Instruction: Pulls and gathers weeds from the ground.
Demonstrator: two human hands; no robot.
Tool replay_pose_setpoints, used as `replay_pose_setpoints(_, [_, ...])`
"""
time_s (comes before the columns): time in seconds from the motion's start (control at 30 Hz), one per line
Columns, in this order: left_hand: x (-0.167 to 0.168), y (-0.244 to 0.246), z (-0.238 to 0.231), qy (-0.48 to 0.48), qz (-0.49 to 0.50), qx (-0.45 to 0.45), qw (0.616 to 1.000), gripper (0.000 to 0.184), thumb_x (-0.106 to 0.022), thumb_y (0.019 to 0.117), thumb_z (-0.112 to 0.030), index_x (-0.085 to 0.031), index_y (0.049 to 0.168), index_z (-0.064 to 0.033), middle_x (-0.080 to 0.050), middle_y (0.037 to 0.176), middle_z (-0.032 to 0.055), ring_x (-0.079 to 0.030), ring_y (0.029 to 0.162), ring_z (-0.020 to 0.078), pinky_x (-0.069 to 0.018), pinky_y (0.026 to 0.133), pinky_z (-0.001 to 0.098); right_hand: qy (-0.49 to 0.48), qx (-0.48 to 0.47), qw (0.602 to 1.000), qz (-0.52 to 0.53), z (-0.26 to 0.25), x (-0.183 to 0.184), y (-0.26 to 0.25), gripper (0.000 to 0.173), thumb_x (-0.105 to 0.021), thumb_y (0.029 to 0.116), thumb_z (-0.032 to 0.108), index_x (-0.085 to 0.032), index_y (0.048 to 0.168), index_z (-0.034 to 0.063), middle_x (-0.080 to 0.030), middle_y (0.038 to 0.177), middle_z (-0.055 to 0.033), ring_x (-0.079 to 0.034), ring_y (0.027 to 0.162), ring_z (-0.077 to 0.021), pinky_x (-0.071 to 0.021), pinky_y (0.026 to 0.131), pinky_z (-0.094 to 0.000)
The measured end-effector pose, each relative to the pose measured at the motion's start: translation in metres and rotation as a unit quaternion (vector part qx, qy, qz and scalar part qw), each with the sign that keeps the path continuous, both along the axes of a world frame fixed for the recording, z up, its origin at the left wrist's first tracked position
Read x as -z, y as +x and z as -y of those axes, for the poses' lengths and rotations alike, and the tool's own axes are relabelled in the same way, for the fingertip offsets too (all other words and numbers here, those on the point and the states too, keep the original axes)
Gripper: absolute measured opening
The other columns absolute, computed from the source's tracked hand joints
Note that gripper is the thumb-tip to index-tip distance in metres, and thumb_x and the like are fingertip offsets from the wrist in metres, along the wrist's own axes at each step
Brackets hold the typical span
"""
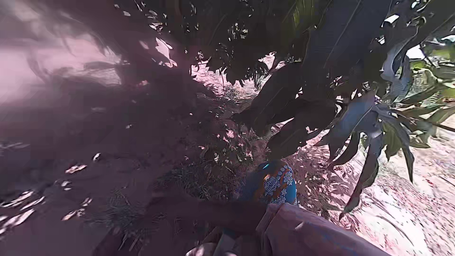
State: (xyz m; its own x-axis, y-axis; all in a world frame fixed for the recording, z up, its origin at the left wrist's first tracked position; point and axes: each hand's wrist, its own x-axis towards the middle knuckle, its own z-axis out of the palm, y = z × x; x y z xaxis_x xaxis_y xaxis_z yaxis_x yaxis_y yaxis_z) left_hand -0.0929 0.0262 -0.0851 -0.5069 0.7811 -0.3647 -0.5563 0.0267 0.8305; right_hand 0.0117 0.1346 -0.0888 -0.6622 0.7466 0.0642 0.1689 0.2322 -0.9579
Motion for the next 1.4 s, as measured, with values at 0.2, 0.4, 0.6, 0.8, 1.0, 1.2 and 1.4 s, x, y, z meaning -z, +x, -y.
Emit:
replay_pose_setpoints(0.2, [0.026,-0.017,0.011,-0.072,-0.067,-0.074,0.992,0.034,-0.04,0.1118,-0.021,-0.053,0.128,0.0046,-0.059,0.104,0.0088,-0.061,0.084,0.0105,-0.0535,0.075,0.0291,-0.115,0.012,0.99,0.078,0.001,-0.015,-0.008,0.022,-0.056,0.1028,0.005,-0.062,0.119,-0.0082,-0.065,0.107,-0.0147,-0.06,0.088,-0.013,-0.051,0.079,-0.0296])
replay_pose_setpoints(0.4, [0.027,-0.014,0.009,-0.017,0.001,-0.008,1.0,0.037,-0.053,0.1058,-0.015,-0.045,0.141,-0.0079,-0.062,0.113,0.0067,-0.063,0.095,0.0125,-0.0544,0.08,0.0302,-0.044,-0.034,0.996,0.065,-0.001,0.0,-0.01,0.015,-0.059,0.0966,0.0,-0.064,0.11,-0.0023,-0.064,0.098,-0.0058,-0.059,0.085,-0.0067,-0.0503,0.08,-0.0266])
replay_pose_setpoints(0.6, [0.031,-0.007,0.0,-0.05,-0.048,-0.002,0.998,0.024,-0.056,0.1003,-0.004,-0.055,0.124,-0.0077,-0.062,0.102,0.0011,-0.059,0.086,0.0046,-0.0508,0.075,0.023,-0.051,-0.033,0.997,0.054,-0.002,0.003,0.0,0.019,-0.055,0.1007,0.003,-0.063,0.117,-0.0023,-0.066,0.109,-0.0087,-0.063,0.088,-0.0075,-0.0544,0.079,-0.0267])
replay_pose_setpoints(0.8, [0.036,-0.002,-0.012,-0.064,-0.033,-0.004,0.997,0.026,-0.06,0.0989,-0.007,-0.055,0.125,-0.0057,-0.061,0.106,0.0048,-0.061,0.091,0.0094,-0.0543,0.08,0.0287,-0.134,-0.009,0.991,0.006,-0.018,0.007,0.007,0.017,-0.049,0.1028,0.005,-0.061,0.113,-0.0021,-0.066,0.097,-0.004,-0.067,0.084,-0.0084,-0.0589,0.077,-0.0269])
replay_pose_setpoints(1.0, [0.044,0.007,-0.019,-0.049,-0.099,0.035,0.993,0.017,-0.063,0.0949,-0.003,-0.056,0.109,-0.0082,-0.062,0.092,-0.0005,-0.062,0.081,0.004,-0.0539,0.074,0.0224,-0.072,-0.042,0.993,0.088,-0.022,0.009,0.015,0.02,-0.061,0.0988,0.007,-0.064,0.114,-0.0052,-0.066,0.099,-0.0095,-0.061,0.085,-0.0093,-0.0531,0.077,-0.0283])
replay_pose_setpoints(1.2, [0.038,0.011,-0.022,-0.062,-0.095,0.02,0.993,0.014,-0.058,0.0958,-0.003,-0.055,0.108,-0.0102,-0.061,0.096,-0.0016,-0.061,0.087,0.0027,-0.0526,0.079,0.0233,-0.181,0.039,0.982,0.03,-0.034,0.004,0.02,0.007,-0.055,0.1014,0.003,-0.061,0.102,-0.0002,-0.065,0.084,-0.002,-0.064,0.072,-0.0055,-0.0563,0.066,-0.0217])
replay_pose_setpoints(1.4, [0.038,0.016,-0.023,-0.079,-0.216,0.052,0.972,0.023,-0.064,0.0946,-0.006,-0.057,0.117,-0.0029,-0.061,0.093,0.0019,-0.061,0.076,0.0017,-0.0533,0.07,0.0203,-0.119,-0.079,0.984,0.111,-0.027,0.012,0.018,0.014,-0.061,0.1001,0.01,-0.063,0.104,-0.0029,-0.065,0.087,-0.0048,-0.061,0.071,-0.0061,-0.0528,0.066,-0.0234])
